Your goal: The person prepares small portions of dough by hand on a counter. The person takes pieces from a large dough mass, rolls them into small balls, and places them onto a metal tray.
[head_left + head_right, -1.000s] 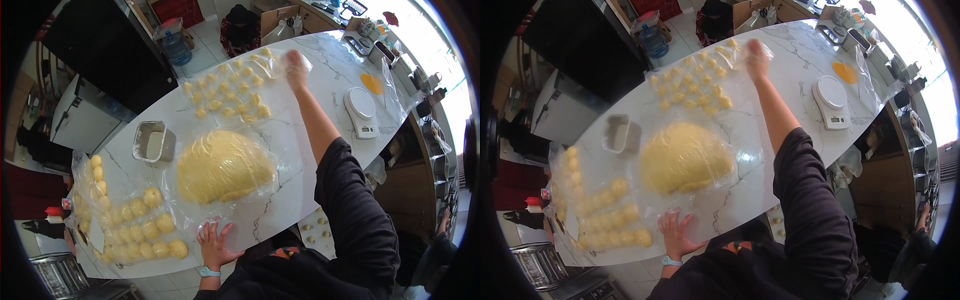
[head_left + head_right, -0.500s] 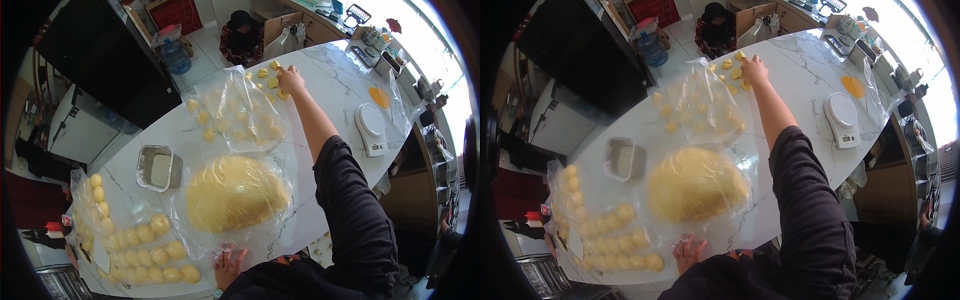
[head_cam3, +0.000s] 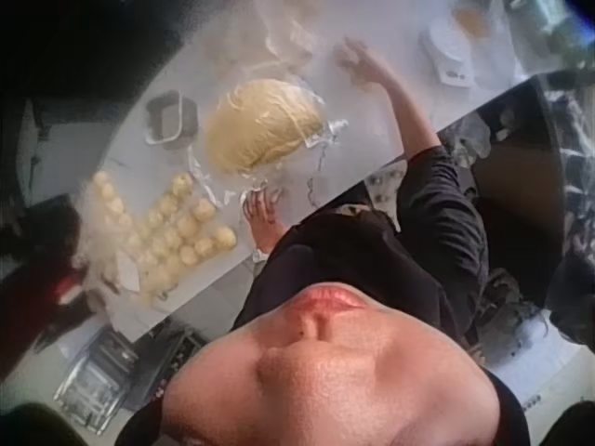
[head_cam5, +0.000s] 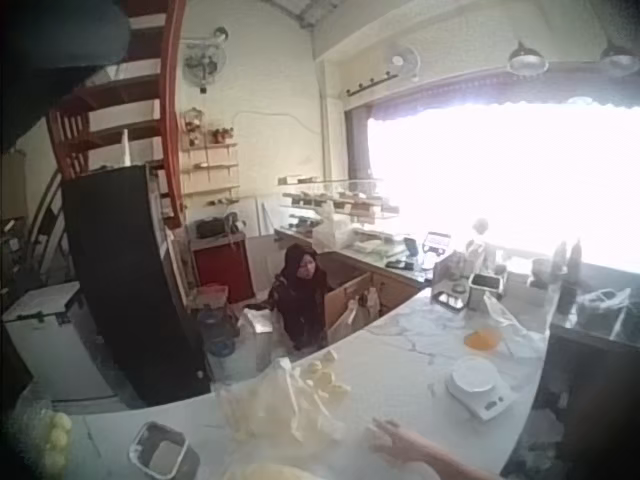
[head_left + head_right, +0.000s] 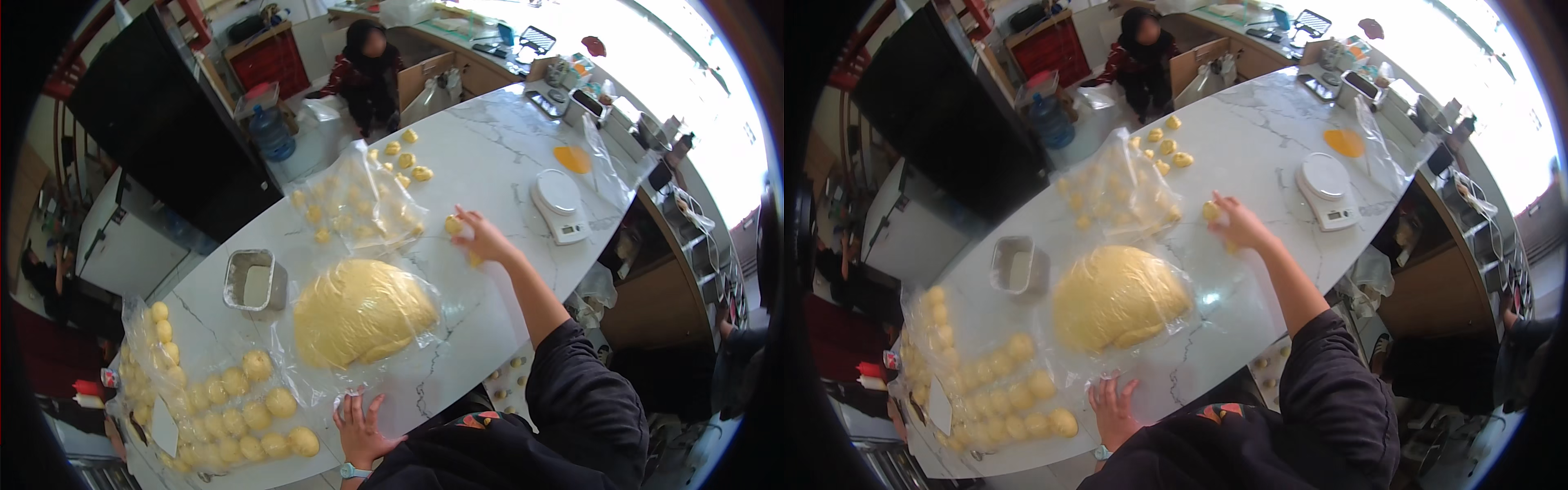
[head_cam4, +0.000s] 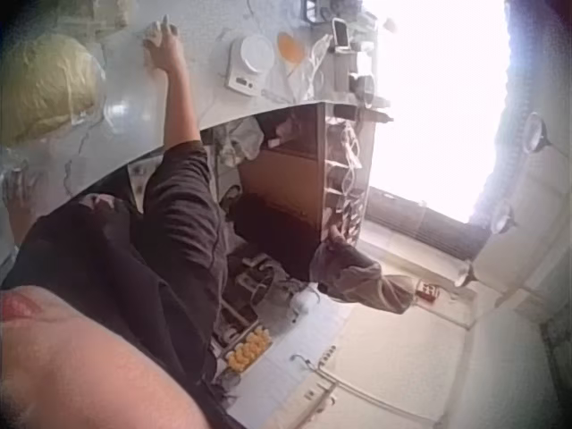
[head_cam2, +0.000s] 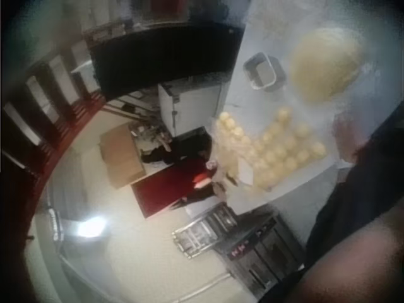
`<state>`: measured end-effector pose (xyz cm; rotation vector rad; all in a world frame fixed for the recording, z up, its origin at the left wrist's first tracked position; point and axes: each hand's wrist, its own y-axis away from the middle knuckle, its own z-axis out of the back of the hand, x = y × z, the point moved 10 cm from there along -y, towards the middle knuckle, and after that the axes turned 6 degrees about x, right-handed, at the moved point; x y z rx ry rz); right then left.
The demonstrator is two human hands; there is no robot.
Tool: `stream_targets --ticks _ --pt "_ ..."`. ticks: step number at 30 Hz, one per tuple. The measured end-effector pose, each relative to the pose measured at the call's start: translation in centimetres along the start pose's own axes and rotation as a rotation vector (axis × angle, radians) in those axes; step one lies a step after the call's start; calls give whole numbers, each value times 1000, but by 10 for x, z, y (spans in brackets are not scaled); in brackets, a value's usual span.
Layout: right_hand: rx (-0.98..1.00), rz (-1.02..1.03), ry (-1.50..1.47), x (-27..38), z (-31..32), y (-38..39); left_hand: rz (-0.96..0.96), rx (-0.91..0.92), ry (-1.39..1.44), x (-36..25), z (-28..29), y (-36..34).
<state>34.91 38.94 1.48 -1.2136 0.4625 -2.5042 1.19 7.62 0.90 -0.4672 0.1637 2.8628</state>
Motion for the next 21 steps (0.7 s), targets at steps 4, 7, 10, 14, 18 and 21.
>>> stream_targets --ticks 4,7,10,14,18,21 --pt "99 -166 277 72 24 37 21 -2 -27 8 -4 7" --pt "281 -267 156 75 -1 119 19 -1 -21 6 -5 4" --pt "367 126 46 95 9 150 7 -24 -16 1 3 7" --pt "-39 2 443 81 27 100 -25 -33 -9 -7 1 -2" --pt "328 -110 -22 111 -46 134 -7 -57 -31 2 1 10" --pt "227 -134 -80 86 1 146 -31 -105 -32 -4 12 12"
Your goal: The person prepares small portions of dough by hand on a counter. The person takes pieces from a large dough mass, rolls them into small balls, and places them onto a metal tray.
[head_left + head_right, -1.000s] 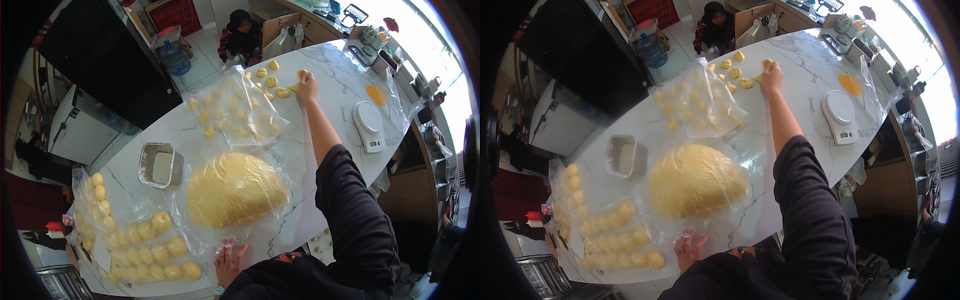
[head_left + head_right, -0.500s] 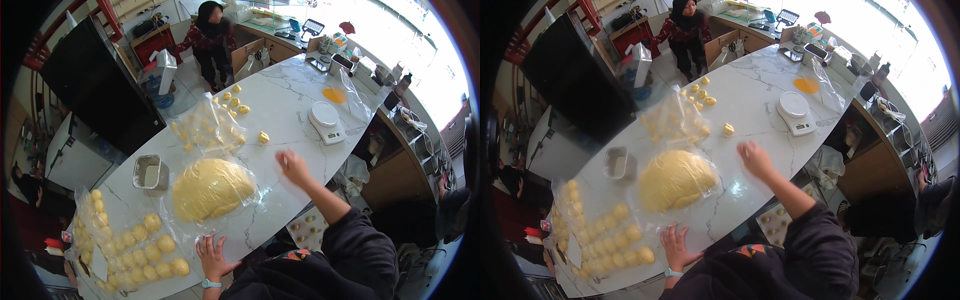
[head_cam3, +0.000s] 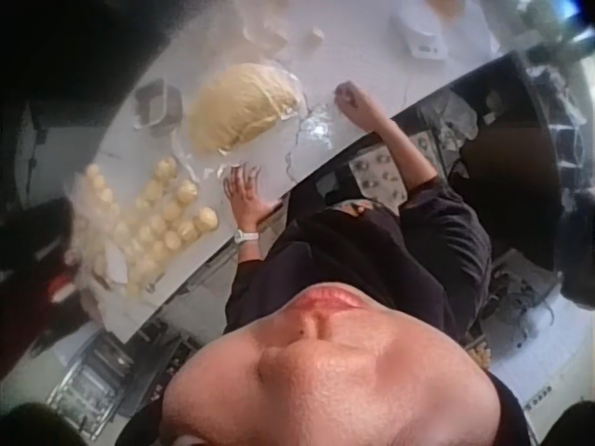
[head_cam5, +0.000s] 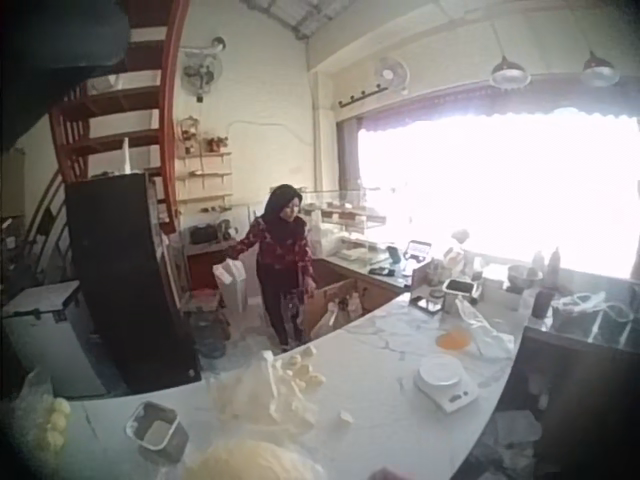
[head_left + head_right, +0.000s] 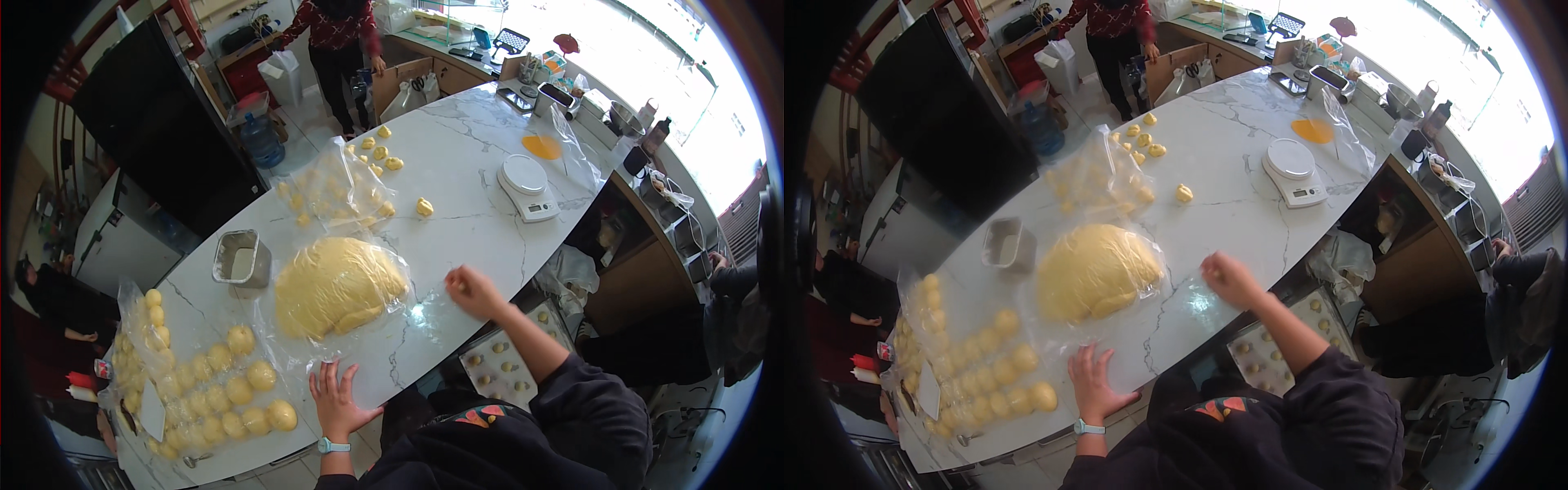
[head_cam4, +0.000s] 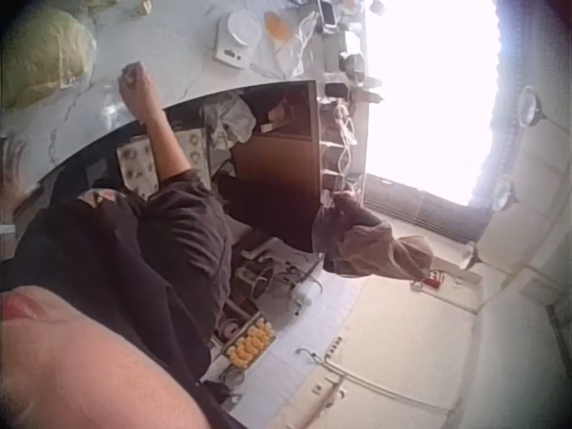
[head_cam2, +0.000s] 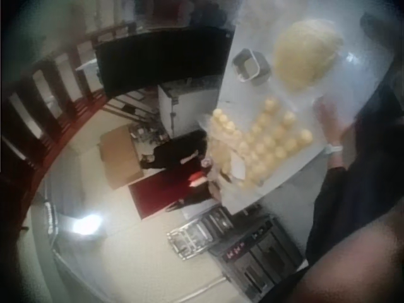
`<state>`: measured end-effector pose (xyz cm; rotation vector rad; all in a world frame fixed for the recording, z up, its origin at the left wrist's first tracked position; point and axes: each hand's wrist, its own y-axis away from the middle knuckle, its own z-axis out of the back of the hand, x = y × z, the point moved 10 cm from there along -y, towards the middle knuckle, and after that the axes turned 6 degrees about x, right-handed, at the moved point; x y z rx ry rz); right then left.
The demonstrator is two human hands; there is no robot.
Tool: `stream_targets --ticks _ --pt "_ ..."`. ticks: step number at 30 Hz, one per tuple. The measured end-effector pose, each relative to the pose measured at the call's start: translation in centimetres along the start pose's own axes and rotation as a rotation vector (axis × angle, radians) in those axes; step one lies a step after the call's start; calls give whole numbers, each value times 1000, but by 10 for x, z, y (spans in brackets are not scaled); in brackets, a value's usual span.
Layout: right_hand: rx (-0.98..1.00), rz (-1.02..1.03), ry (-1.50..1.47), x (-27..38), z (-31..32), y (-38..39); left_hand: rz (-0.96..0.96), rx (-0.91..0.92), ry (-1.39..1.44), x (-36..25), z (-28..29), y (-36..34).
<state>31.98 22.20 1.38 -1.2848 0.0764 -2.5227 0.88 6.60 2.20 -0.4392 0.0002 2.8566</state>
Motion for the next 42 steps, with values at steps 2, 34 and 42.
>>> stream_targets --ticks 2,34,42 --pt "-216 -36 228 -17 46 -20 10 36 7 -5 -4 -6" --pt "-90 57 124 -18 16 -3 4 7 21 -1 -2 -2" --pt "-199 65 258 -9 -11 -45 -3 31 10 -3 -1 -6"
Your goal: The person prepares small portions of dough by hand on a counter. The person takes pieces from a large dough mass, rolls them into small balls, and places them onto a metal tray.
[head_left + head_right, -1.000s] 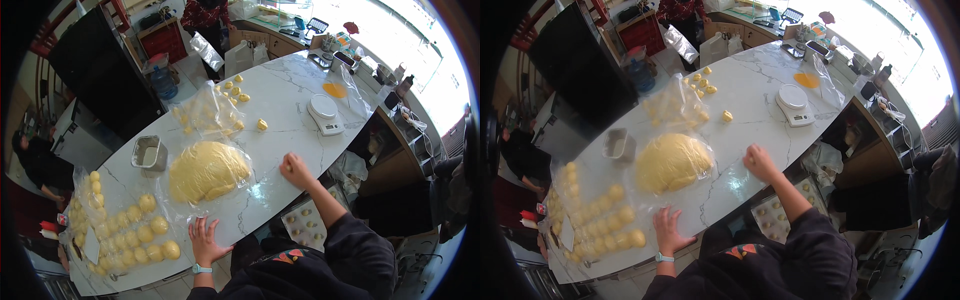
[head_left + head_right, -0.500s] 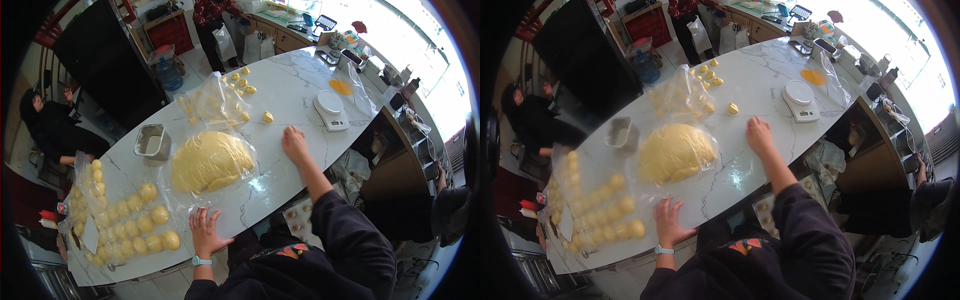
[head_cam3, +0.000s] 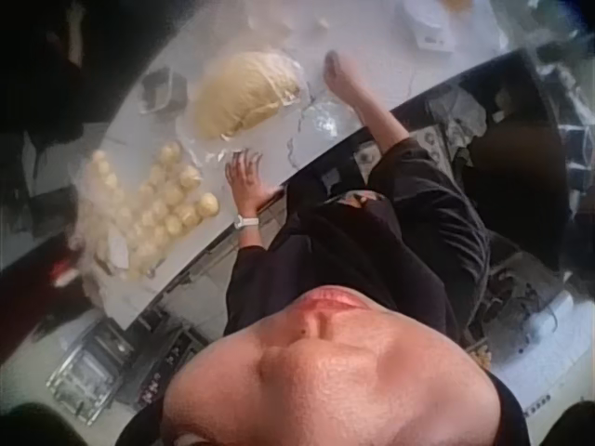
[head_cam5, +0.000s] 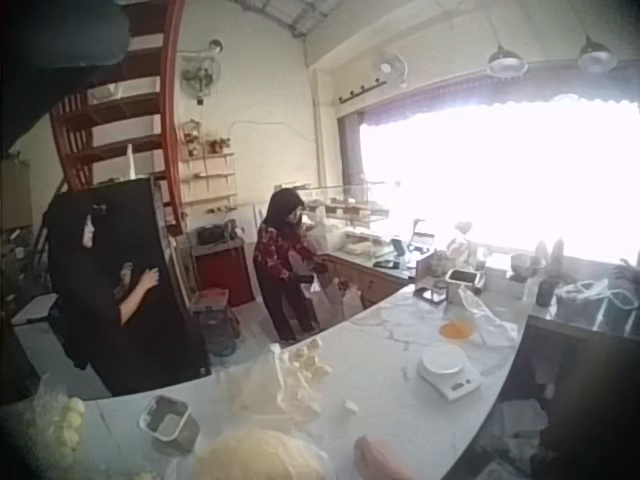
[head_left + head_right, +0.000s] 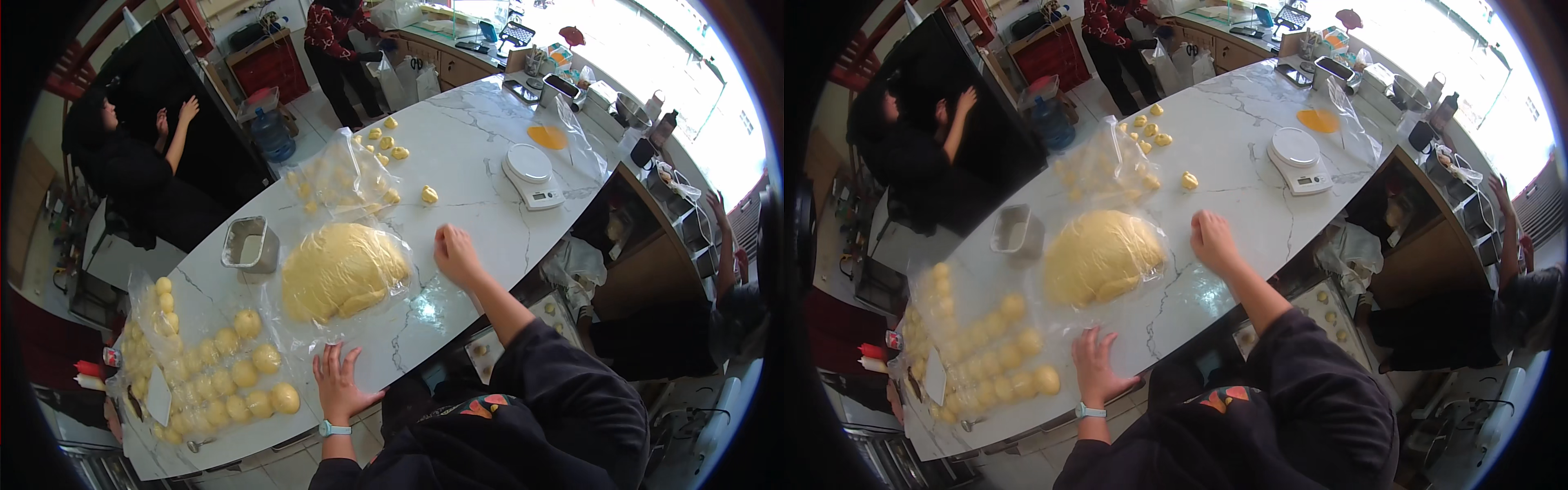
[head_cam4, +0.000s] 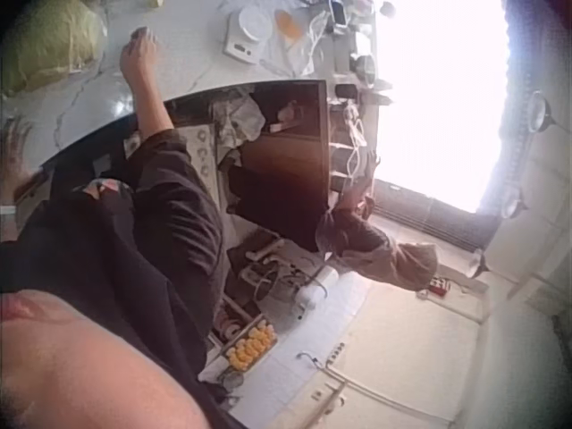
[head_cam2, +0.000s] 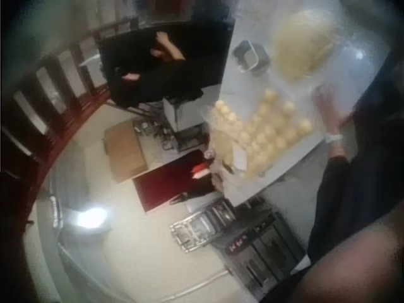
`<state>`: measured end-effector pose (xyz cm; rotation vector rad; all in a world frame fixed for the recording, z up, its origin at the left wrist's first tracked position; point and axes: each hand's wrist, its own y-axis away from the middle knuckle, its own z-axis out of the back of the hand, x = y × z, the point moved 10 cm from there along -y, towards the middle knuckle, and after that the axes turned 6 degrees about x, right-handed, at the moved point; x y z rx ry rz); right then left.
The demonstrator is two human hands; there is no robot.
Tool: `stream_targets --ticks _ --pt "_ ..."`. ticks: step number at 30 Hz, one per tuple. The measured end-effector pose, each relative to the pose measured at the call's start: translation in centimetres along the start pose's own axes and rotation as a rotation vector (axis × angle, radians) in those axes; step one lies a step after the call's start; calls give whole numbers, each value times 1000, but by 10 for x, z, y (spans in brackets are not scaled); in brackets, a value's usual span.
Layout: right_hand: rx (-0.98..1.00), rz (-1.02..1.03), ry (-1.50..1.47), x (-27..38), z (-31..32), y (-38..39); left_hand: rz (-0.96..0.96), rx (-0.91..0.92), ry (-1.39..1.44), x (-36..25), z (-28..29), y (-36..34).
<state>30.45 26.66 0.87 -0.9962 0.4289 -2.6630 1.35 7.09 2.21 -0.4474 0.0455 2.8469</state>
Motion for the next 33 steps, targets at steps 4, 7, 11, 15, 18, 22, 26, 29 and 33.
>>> stream_targets --ticks 4,7,11,15,18,22,26,29,33 --pt "50 -191 -317 -17 35 51 4 -1 15 -4 1 0" --pt "104 -265 -261 -20 55 39 11 -7 10 -2 0 1" --pt "-74 -252 -392 -58 55 0 -26 -19 30 -11 -2 -7" --pt "322 -11 -308 22 5 42 12 -3 1 2 2 6" --pt "190 -10 -135 -12 43 34 8 -14 -9 -4 2 -1" --pt "-67 -14 79 -28 49 -17 -15 15 13 -6 -7 -5" --pt "191 -115 -127 3 0 11 20 13 -27 1 -8 0" --pt "149 -54 -248 -18 31 35 -7 -2 -51 -8 -4 0" --pt "-113 -44 153 -30 38 -15 12 3 -34 -1 -13 -5"
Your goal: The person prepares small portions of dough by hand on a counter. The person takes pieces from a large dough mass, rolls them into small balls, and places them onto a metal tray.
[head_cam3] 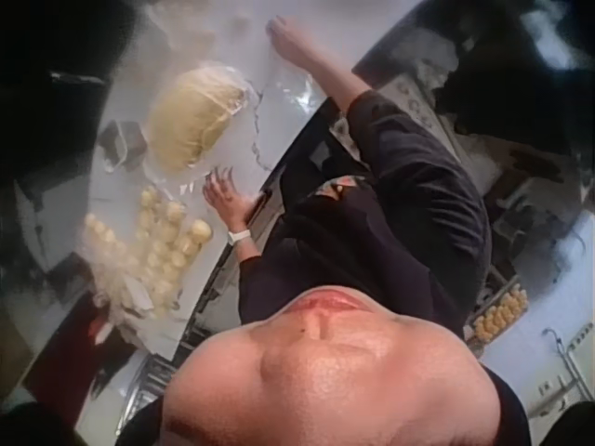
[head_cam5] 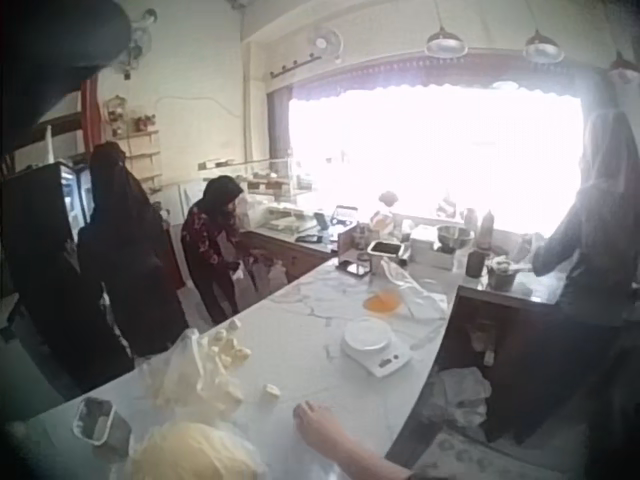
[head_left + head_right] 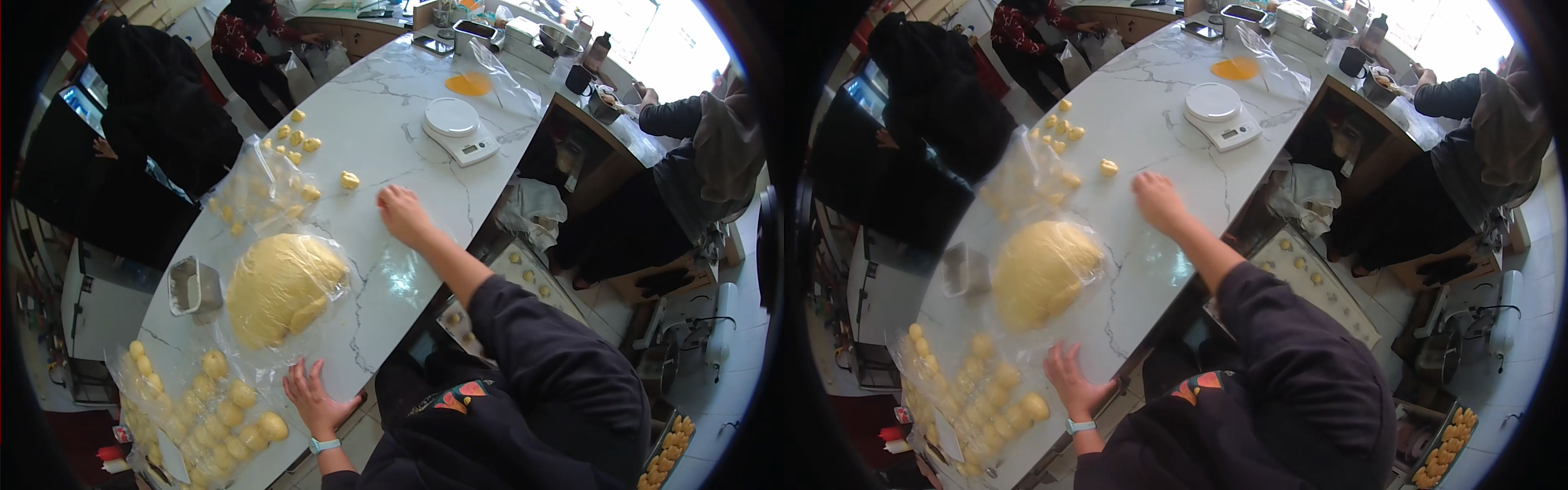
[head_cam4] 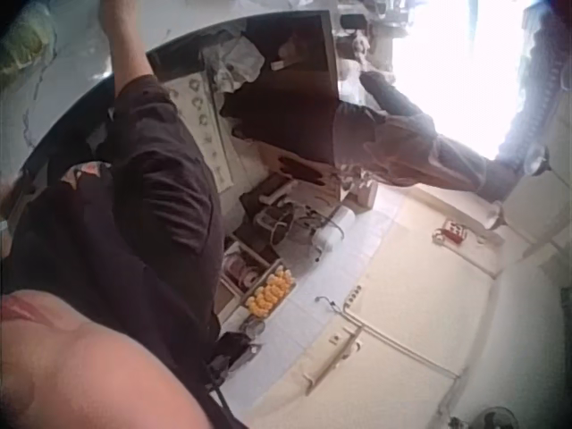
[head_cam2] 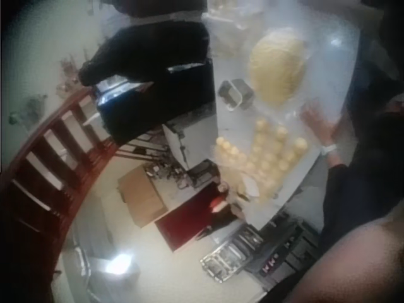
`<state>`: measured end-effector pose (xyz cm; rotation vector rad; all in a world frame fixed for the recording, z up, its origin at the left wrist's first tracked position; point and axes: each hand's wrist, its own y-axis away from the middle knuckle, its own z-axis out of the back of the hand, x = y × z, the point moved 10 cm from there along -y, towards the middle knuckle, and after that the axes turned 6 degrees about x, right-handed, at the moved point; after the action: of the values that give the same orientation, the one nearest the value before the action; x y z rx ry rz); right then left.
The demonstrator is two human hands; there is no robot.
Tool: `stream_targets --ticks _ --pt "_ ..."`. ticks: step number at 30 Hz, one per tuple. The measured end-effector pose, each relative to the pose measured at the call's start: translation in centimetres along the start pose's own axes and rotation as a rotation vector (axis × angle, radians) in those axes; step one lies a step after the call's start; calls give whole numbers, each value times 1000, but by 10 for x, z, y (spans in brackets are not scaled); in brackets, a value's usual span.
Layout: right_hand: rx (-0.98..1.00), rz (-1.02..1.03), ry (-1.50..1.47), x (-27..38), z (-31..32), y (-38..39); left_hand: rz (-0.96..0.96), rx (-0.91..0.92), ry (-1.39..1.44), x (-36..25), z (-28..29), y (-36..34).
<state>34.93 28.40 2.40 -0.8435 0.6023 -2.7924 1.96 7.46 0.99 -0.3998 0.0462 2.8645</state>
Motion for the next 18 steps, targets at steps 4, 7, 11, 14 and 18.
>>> stream_targets --ticks 4,7,11,14,18 --pt "266 -50 -340 38 -36 36 9 -6 -10 8 0 8" --pt "32 -293 -639 11 13 76 -20 -23 -18 -1 6 2" --pt "72 -246 -380 1 31 64 -65 -13 -10 -6 6 -3" --pt "104 -313 -612 -13 51 85 -144 5 -4 -7 -6 -5" --pt "-197 -437 -1170 -87 97 197 -218 -48 -15 -2 -8 10"
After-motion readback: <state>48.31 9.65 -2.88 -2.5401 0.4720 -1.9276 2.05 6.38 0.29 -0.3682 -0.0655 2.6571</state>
